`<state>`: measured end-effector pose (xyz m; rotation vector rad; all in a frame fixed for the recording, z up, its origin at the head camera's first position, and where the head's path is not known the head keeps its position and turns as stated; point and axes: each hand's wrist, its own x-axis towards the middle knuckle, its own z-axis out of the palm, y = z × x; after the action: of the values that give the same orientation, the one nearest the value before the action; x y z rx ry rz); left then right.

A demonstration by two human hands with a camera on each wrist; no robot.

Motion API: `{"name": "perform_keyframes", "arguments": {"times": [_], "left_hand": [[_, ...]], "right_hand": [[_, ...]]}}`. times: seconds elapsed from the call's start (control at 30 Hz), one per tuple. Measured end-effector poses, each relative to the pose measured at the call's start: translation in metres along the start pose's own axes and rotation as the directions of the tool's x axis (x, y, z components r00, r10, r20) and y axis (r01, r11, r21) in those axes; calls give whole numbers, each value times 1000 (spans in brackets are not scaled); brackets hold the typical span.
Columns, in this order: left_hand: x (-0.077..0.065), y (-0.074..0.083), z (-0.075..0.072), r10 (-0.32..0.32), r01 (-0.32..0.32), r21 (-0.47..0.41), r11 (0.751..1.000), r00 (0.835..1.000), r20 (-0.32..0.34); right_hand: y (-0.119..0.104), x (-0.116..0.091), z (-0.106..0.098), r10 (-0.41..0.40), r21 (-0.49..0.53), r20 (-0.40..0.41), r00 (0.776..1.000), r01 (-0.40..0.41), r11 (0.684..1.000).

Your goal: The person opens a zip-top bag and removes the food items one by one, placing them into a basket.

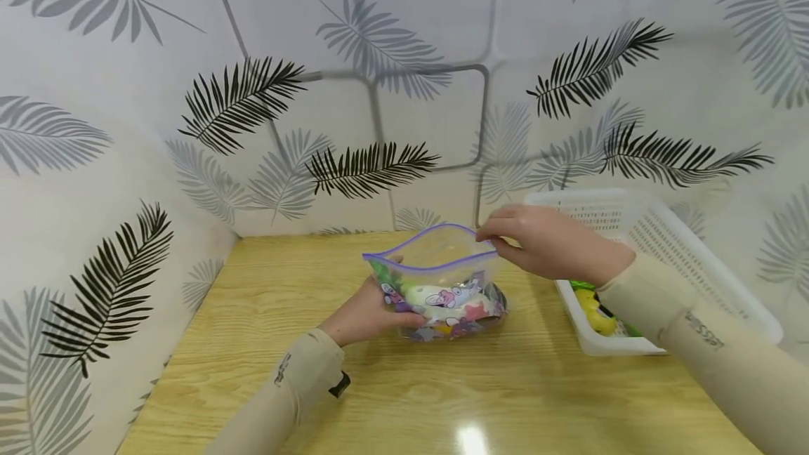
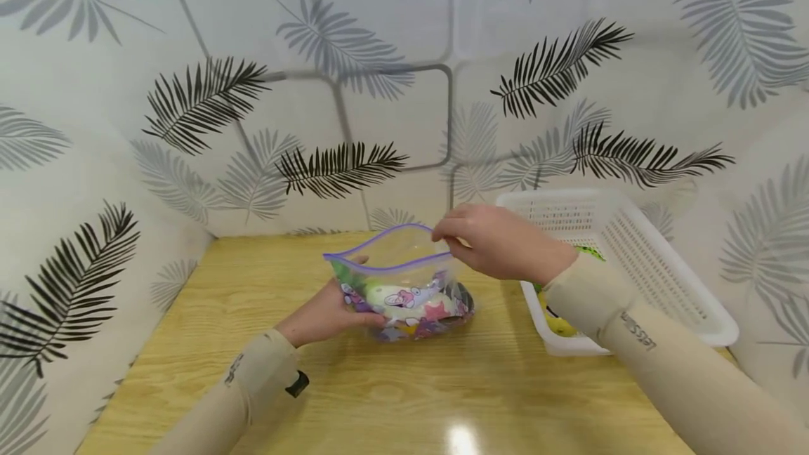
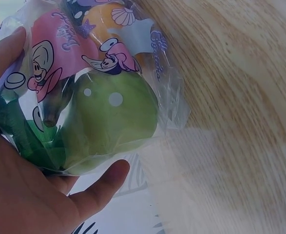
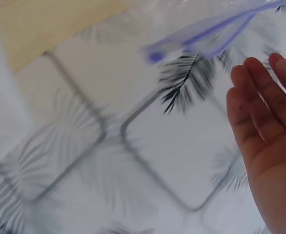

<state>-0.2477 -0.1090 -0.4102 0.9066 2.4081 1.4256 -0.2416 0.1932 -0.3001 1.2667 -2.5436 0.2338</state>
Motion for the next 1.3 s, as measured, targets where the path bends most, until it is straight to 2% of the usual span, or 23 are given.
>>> {"name": "perform_keyframes", "arguments": {"times": [0.07,0.17,0.33,0.47,0.7,0.83,1.1,1.3], "left_hand": [[1,-3,0,-27,27,-9,1000,1000,1],[4,-13,4,-72,72,-13,997,997,-1],[6,-27,10,-111,111,13,994,994,-10],[5,-28,10,-96,97,30,995,995,-17],[5,-29,6,-51,53,98,994,998,-25],[4,-28,3,-25,28,116,993,999,-32],[4,-28,3,-19,21,88,996,999,-30],[2,-16,1,29,-28,43,999,999,-21]], "right_hand": [[-5,19,8,-28,43,42,999,26,999],[-8,43,24,-38,107,148,988,22,994],[-9,67,49,-34,172,317,948,-22,985],[-14,76,59,-44,172,399,916,-27,985],[-22,81,65,-58,217,503,862,-62,974],[-26,83,68,-75,253,529,846,-73,965],[-33,80,65,-81,240,499,863,-47,970],[-29,70,56,-58,241,403,913,-45,970]]}}
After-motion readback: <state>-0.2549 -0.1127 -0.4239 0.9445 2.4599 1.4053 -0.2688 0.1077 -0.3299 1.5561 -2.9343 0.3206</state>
